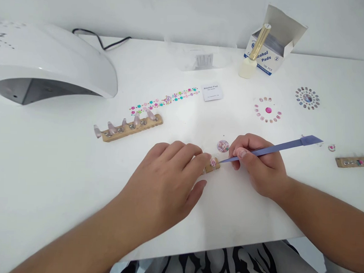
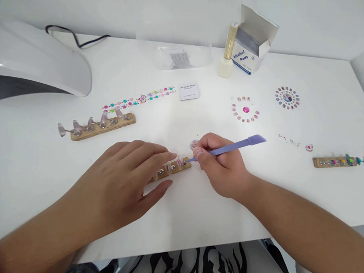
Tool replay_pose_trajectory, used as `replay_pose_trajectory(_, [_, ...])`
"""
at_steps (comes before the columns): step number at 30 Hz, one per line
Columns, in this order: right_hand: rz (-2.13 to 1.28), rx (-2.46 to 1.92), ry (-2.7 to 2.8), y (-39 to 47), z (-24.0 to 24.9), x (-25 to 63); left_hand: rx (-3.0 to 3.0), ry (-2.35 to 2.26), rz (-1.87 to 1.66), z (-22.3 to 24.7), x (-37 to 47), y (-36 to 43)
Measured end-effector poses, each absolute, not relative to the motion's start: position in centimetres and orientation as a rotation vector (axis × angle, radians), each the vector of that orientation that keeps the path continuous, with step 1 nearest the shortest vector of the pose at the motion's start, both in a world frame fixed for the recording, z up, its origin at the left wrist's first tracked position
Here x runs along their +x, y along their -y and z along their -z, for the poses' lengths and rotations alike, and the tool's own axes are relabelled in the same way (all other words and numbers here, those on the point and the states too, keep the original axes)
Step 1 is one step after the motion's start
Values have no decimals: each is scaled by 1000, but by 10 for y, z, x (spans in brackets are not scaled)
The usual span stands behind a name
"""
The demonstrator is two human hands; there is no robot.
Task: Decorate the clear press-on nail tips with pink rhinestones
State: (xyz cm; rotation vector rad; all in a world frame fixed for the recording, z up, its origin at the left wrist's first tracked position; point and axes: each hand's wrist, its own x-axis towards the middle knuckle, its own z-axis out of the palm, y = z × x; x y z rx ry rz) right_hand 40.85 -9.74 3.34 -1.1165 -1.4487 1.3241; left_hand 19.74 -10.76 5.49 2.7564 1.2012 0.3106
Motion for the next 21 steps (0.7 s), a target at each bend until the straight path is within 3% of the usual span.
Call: replay_pose_trajectory(21, [-1274, -1068, 1465, 96, -32, 411, 2775, -1148, -332, -53, 197, 108])
